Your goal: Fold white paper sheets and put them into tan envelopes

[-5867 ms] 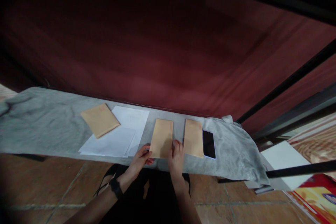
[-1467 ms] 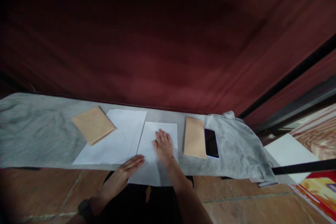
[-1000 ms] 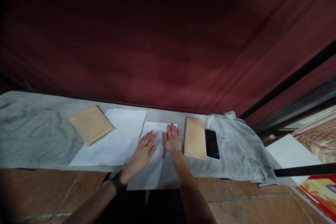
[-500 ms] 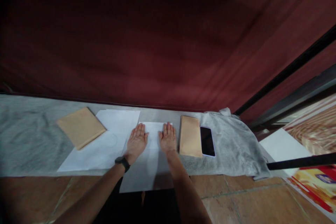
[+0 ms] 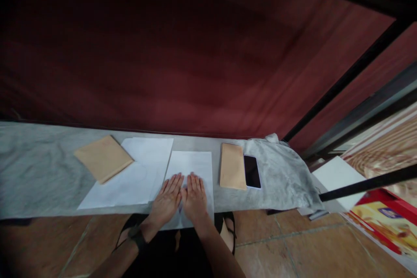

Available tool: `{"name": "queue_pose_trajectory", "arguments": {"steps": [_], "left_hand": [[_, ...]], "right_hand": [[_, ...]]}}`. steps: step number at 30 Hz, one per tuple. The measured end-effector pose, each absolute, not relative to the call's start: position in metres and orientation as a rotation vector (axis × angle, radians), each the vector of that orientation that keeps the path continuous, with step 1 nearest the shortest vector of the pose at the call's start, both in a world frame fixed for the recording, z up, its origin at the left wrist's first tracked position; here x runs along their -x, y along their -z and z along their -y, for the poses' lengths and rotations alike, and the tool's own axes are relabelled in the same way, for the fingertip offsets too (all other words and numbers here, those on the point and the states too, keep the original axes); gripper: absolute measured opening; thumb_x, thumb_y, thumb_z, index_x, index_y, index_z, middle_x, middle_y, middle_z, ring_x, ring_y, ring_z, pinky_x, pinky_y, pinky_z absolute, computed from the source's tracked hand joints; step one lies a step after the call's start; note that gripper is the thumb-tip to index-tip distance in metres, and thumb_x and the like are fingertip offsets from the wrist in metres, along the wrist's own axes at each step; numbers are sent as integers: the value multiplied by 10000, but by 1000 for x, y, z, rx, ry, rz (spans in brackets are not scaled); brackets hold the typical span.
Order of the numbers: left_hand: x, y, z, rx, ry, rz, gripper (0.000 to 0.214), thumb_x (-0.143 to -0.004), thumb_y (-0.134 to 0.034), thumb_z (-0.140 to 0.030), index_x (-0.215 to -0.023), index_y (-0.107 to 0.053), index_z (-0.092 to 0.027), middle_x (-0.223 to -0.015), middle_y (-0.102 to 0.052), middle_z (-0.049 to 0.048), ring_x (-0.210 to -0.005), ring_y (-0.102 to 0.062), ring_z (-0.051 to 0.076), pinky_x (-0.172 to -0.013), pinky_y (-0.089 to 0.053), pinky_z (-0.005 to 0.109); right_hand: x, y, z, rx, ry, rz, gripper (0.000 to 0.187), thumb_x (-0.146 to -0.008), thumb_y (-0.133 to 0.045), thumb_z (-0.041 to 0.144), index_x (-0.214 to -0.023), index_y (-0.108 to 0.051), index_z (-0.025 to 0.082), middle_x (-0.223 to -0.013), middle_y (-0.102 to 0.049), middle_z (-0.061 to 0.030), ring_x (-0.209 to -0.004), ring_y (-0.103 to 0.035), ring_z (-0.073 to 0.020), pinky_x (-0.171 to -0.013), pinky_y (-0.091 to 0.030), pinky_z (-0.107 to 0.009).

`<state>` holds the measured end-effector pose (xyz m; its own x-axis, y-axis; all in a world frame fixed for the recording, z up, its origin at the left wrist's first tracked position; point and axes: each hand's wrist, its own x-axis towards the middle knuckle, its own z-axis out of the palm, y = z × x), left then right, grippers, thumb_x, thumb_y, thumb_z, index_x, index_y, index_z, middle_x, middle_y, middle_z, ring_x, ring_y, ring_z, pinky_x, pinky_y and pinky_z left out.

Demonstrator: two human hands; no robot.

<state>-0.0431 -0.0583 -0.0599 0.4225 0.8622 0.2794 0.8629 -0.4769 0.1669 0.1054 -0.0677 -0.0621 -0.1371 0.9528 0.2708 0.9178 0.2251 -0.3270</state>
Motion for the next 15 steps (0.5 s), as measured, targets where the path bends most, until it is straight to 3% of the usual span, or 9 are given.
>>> {"name": "queue_pose_trajectory", "arguments": {"steps": [4,8,11,13,15], "left_hand": [[69,59,62,2662,531,1552,542,-1015,-362,-360,-1511,-406,-145,-1550,-438,129,-1447,-393,249,-1192,-326,453],[103,61,75,2724,527,1444,543,-1011,-404,-333,-1529,-375,-173,-1563,-418,120,-1434,-415,249,-1170,-372,453],[128,59,91,2848,475,1269,630,-963,-400,-142,-1573,-262,-214,-1603,-357,74,-1450,-386,199,-1186,-361,400],[141,55,100,2883,414,1234,793,-856,-339,39,-1583,-218,-255,-1616,-333,36,-1462,-360,168,-1200,-343,379],[148,50,105,2900,365,1213,905,-767,-304,115,-1576,-235,-284,-1615,-337,12,-1465,-352,158,-1203,-344,386]], "right_hand": [[-146,64,100,1779,-54,2033,527,-1038,-396,344,-1539,-366,184,-1584,-374,-99,-1449,-385,-260,-1212,-269,-465],[-193,66,119,1739,-101,2050,499,-1029,-398,283,-1513,-412,163,-1539,-452,-124,-1429,-418,-258,-1193,-328,-477],[-218,69,135,1623,-141,2124,514,-988,-363,144,-1497,-435,161,-1526,-474,-122,-1424,-425,-237,-1176,-376,-485],[-229,70,144,1545,-157,2168,611,-924,-324,33,-1511,-409,176,-1531,-471,-107,-1427,-420,-217,-1171,-391,-484],[-236,69,148,1493,-172,2203,668,-887,-316,-8,-1517,-399,198,-1529,-476,-91,-1422,-425,-209,-1167,-401,-486]]}}
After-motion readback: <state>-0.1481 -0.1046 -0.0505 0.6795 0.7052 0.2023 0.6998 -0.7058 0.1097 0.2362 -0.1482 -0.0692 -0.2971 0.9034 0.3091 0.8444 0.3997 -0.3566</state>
